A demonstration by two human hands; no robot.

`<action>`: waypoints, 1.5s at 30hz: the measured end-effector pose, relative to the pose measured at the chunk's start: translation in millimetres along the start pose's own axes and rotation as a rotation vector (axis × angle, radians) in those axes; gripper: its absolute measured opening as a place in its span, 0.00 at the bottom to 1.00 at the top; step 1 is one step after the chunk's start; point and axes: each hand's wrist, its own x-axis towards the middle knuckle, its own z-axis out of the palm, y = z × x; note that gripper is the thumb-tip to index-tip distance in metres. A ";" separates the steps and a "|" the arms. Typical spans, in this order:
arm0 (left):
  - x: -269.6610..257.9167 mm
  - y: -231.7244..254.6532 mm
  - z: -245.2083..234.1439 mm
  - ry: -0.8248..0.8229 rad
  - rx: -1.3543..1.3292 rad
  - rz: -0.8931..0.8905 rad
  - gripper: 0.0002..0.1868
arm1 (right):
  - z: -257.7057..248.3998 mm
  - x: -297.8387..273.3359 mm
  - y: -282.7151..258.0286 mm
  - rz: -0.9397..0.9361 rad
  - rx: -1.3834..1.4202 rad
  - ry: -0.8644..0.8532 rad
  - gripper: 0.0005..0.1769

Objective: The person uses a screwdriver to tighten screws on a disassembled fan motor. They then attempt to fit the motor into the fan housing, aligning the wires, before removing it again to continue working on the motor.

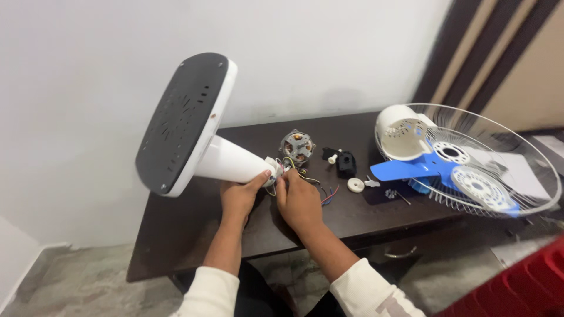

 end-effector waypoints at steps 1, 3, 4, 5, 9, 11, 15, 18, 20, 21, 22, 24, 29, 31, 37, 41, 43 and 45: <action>-0.2 -1.2 1.3 0.002 0.003 -0.023 0.20 | -0.1 -0.9 1.2 -0.038 0.006 0.019 0.11; -2.3 -4.2 4.6 0.017 -0.078 0.004 0.21 | -1.4 -1.7 2.4 -0.074 0.013 0.021 0.09; -2.3 -5.5 5.3 0.029 -0.117 0.017 0.21 | -1.8 -1.9 2.0 -0.095 0.020 0.021 0.09; -1.6 -7.3 4.7 0.037 -0.110 0.029 0.21 | -0.9 -2.3 0.8 -0.101 0.010 0.025 0.09; 0.6 -18.0 5.5 0.052 -0.062 0.024 0.21 | -2.3 -5.3 -2.0 -0.131 -0.007 0.047 0.09; 2.3 -23.7 10.2 0.048 -0.073 0.017 0.21 | -6.1 -5.7 -2.6 -0.170 -0.041 0.080 0.08; 4.1 -28.1 6.3 0.077 0.001 0.146 0.23 | -11.6 -7.8 -13.1 -0.225 -0.124 0.115 0.08; 8.1 -26.2 12.0 0.049 -0.096 0.045 0.22 | -17.8 -3.5 -17.1 -0.271 -0.144 0.131 0.09; 3.9 -27.6 9.9 0.032 -0.097 -0.007 0.22 | -17.4 -7.9 -16.3 -0.240 -0.116 0.109 0.08; 4.0 -27.0 6.9 0.032 -0.026 0.028 0.22 | -15.0 -8.7 -15.6 -0.187 -0.089 0.088 0.08; 3.9 -25.9 4.9 0.032 0.045 0.063 0.23 | -12.9 -9.5 -14.1 -0.134 -0.060 0.067 0.09; 2.2 -23.6 3.4 0.009 -0.018 0.065 0.22 | -8.2 -8.1 -10.2 -0.080 -0.134 0.053 0.10; 1.1 -16.5 6.9 0.023 -0.065 0.011 0.20 | -1.4 -0.6 1.0 -0.048 -0.203 0.095 0.15; 0.2 -13.7 6.7 0.049 0.002 0.012 0.21 | -0.7 -1.8 2.4 -0.007 -0.188 0.086 0.14; 1.4 -7.9 9.1 0.009 -0.173 -0.083 0.18 | 0.1 -0.3 4.3 0.037 -0.153 0.075 0.14; 0.9 0.1 6.0 -0.009 -0.148 -0.097 0.18 | -2.9 -0.6 -0.2 0.007 -0.098 0.067 0.12; -2.2 3.7 2.7 -0.056 -0.131 -0.094 0.18 | -6.1 -3.6 -2.6 -0.026 -0.066 0.078 0.11; -3.5 5.0 0.6 -0.080 -0.147 -0.124 0.18 | -7.0 -2.1 -3.7 -0.020 -0.043 0.082 0.09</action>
